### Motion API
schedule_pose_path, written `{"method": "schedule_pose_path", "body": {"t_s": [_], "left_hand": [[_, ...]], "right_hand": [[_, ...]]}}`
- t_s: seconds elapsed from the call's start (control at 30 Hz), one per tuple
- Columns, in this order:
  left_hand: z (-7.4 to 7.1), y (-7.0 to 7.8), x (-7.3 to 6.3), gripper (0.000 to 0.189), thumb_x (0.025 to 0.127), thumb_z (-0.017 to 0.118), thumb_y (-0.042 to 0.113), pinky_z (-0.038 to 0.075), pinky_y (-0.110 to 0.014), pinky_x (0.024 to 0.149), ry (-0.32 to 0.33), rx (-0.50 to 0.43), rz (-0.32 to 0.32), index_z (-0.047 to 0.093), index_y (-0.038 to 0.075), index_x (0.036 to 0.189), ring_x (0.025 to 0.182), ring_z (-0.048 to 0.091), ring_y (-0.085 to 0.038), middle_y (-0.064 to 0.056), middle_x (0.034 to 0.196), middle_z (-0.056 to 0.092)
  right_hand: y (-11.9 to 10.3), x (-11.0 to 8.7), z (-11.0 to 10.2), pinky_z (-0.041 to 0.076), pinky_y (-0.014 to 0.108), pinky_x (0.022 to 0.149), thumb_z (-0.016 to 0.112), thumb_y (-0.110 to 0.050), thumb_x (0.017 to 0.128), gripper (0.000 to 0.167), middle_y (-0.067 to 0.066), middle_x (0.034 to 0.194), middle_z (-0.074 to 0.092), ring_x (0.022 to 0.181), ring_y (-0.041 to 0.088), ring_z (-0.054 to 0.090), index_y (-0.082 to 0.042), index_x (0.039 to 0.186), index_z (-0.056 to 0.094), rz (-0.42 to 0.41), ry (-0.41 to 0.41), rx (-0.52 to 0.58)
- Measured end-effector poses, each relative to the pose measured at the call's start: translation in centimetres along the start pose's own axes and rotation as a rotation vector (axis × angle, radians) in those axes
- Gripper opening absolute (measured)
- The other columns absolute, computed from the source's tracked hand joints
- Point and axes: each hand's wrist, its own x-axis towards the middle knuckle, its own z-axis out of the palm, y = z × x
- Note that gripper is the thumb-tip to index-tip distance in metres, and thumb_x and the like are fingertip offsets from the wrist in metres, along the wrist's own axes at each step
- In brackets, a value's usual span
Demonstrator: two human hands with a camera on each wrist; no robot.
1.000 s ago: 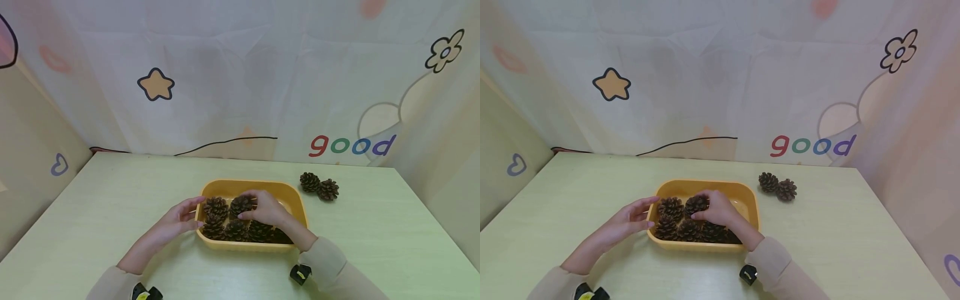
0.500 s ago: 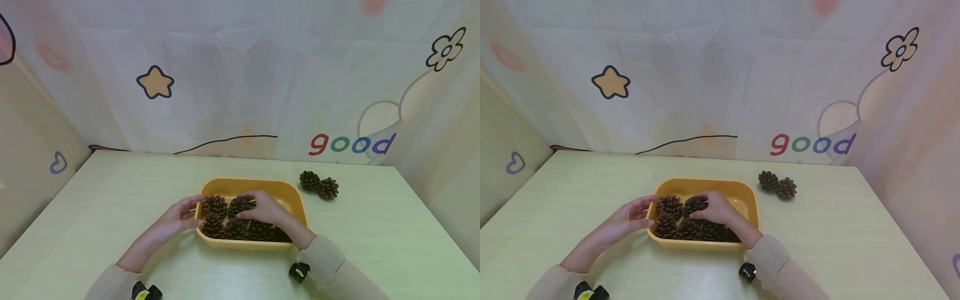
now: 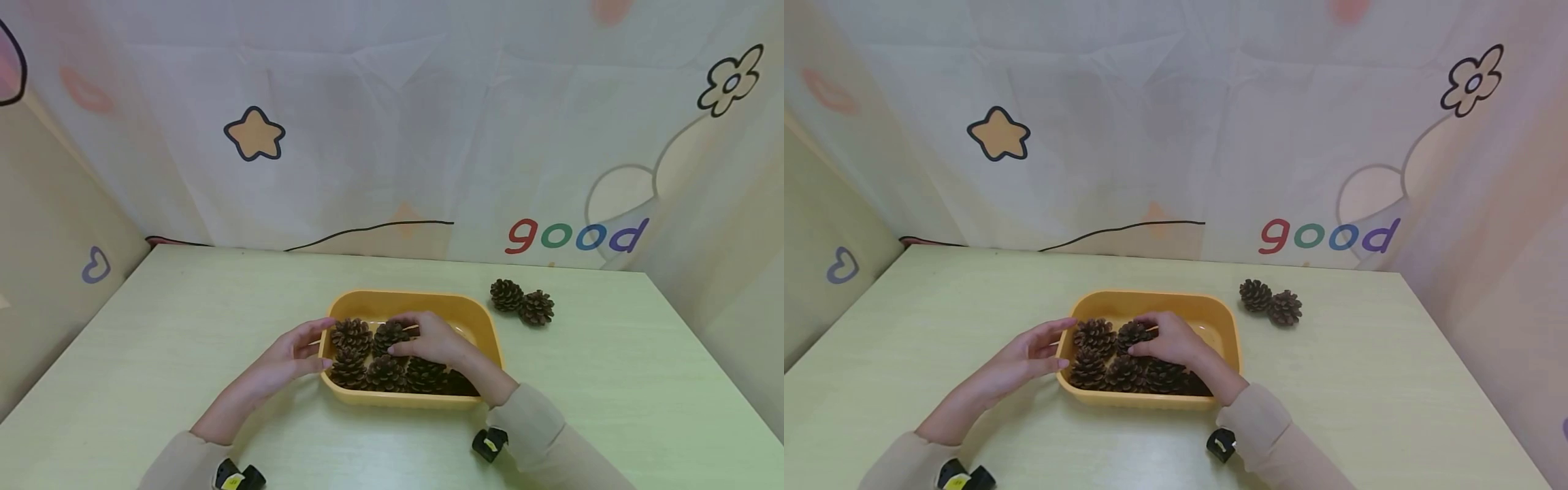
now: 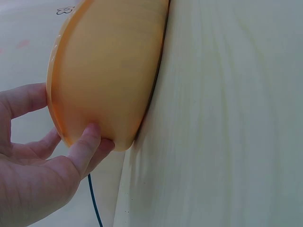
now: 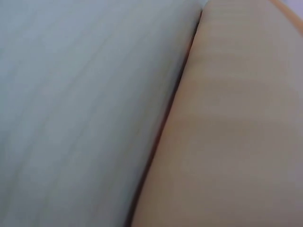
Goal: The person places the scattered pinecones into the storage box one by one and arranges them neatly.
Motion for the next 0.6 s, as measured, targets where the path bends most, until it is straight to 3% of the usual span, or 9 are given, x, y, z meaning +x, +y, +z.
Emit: {"method": "schedule_pose_path", "body": {"t_s": [0.27,0.6], "left_hand": [[0.0,-0.2,0.1,0.067,0.083,0.062,0.007,0.038,-0.042,0.098,-0.01,0.004,0.009,0.029,0.003,0.14,0.128,0.031,-0.043,-0.023,0.145,0.023],[-0.1,-0.3,0.1,0.067,0.083,0.062,0.007,0.038,-0.042,0.098,-0.013,0.005,0.017,0.029,0.003,0.141,0.128,0.03,-0.043,-0.023,0.145,0.023]], "right_hand": [[0.4,-0.8,-1.2,0.04,0.046,0.096,0.065,-0.012,0.083,0.051,0.022,0.131,0.047,0.12,0.038,0.044,0.003,0.128,0.048,-0.046,-0.019,0.105],[0.7,-2.2,-3.6,0.041,0.044,0.096,0.065,-0.015,0.084,0.053,0.025,0.13,0.046,0.12,0.037,0.044,0.007,0.129,0.046,-0.072,0.012,0.131]]}}
